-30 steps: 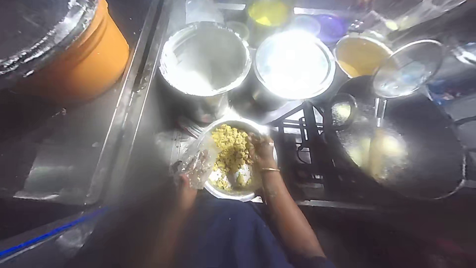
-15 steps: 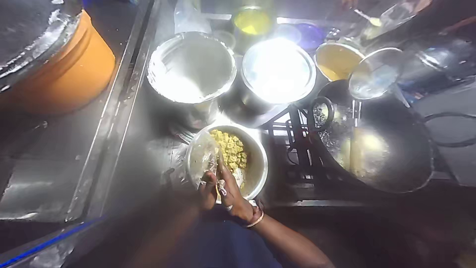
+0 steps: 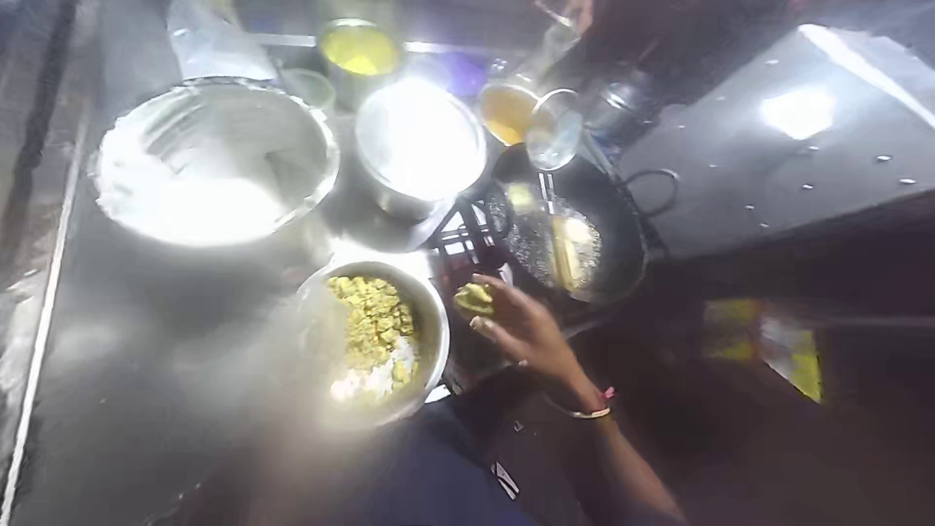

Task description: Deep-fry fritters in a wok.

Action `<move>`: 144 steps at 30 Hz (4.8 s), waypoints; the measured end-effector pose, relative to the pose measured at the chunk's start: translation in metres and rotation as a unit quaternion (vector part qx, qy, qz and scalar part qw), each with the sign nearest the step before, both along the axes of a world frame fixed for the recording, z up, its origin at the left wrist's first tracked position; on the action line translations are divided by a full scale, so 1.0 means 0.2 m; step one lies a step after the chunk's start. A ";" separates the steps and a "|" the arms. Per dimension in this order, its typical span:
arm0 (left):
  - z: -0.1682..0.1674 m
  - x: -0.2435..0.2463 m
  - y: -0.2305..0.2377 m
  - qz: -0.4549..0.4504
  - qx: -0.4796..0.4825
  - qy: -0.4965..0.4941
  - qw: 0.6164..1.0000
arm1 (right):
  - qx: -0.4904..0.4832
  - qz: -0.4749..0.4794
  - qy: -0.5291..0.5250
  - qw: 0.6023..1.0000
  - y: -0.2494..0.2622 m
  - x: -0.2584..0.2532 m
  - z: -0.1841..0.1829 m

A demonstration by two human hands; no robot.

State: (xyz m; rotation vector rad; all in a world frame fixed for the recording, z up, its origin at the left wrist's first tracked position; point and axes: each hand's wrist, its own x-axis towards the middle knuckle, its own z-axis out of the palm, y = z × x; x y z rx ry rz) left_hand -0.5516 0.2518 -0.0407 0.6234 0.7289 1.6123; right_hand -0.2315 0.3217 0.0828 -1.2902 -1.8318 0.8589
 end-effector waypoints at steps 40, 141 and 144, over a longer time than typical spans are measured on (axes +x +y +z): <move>-0.04 -0.23 -0.18 0.194 -0.069 0.096 0.974 | -0.139 0.130 -0.382 0.905 0.51 -0.69 -0.99; -0.08 -0.11 -0.08 0.138 -0.099 0.072 0.983 | -0.053 -0.167 -0.289 0.941 0.35 0.57 0.22; -0.12 -0.15 -0.11 0.181 -0.114 0.081 0.973 | 0.085 -0.117 -0.207 0.968 0.20 0.52 0.27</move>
